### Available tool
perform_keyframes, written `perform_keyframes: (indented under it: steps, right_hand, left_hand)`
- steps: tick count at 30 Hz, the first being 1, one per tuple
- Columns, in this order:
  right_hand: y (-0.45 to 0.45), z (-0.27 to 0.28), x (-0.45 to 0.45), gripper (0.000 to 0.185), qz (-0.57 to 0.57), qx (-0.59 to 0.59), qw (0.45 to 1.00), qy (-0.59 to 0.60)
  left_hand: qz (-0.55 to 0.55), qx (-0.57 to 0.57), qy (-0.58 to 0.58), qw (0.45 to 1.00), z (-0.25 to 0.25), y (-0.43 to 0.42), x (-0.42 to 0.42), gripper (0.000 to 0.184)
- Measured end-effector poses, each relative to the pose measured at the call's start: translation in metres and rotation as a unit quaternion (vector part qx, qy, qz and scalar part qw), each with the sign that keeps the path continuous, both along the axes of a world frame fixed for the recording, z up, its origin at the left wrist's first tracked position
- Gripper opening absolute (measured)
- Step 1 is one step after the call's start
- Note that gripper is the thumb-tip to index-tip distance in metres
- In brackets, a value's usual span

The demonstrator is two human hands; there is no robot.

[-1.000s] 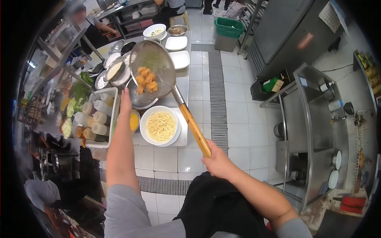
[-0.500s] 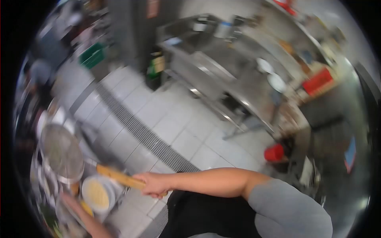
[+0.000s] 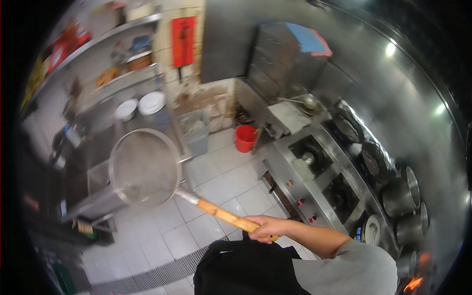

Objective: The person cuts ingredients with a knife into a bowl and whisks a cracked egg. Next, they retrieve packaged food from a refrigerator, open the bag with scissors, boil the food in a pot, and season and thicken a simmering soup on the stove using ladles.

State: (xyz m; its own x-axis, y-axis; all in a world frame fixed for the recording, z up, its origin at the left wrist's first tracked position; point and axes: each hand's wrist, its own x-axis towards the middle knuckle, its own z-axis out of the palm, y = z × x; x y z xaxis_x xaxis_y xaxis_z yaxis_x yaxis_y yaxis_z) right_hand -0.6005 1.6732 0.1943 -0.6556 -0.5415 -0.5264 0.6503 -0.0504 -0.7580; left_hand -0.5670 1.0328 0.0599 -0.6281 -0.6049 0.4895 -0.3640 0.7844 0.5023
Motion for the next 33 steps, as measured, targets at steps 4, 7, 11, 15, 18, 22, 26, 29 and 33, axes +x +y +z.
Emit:
perform_keyframes:
  steps: [4,7,11,15,18,22,26,29,33]
  right_hand:
    - [0.108,-0.021,0.058,0.068,-0.27,-0.016,0.963,0.001]
    - [0.171,-0.029,0.076,0.065,-0.416,-0.021,0.909,0.011]
    - [0.253,-0.04,0.079,0.063,-0.541,0.021,0.84,0.04]
    - [0.316,-0.016,0.033,0.057,-0.639,0.111,0.753,0.109]
    - [0.369,-0.021,-0.005,0.064,-0.645,0.29,0.698,0.112]
    - [0.439,-0.069,-0.069,0.07,-0.62,0.6,0.431,0.264]
    - [0.474,-0.045,-0.12,0.072,-0.679,0.541,0.494,0.046]
    - [0.505,-0.064,-0.154,0.075,-0.679,0.549,0.486,0.021]
    - [0.53,-0.095,-0.194,0.068,-0.697,0.538,0.474,0.029]
  left_hand:
    - [-0.271,0.063,0.106,0.955,-0.005,0.138,-0.164,0.048]
    - [-0.374,0.077,0.081,0.921,-0.018,0.248,-0.239,0.047]
    - [-0.498,0.236,-0.02,0.834,-0.007,0.423,-0.269,0.047]
    - [-0.606,0.177,-0.069,0.773,-0.003,0.549,-0.287,0.041]
    - [-0.663,0.187,-0.111,0.717,0.005,0.621,-0.307,0.039]
    - [-0.699,0.204,-0.174,0.663,0.0,0.7,-0.358,0.039]
    - [-0.745,0.119,-0.194,0.626,-0.011,0.789,-0.436,0.044]
    - [-0.778,0.063,-0.169,0.602,-0.011,0.874,-0.499,0.047]
    - [-0.791,0.031,-0.183,0.582,0.009,0.993,-0.562,0.065]
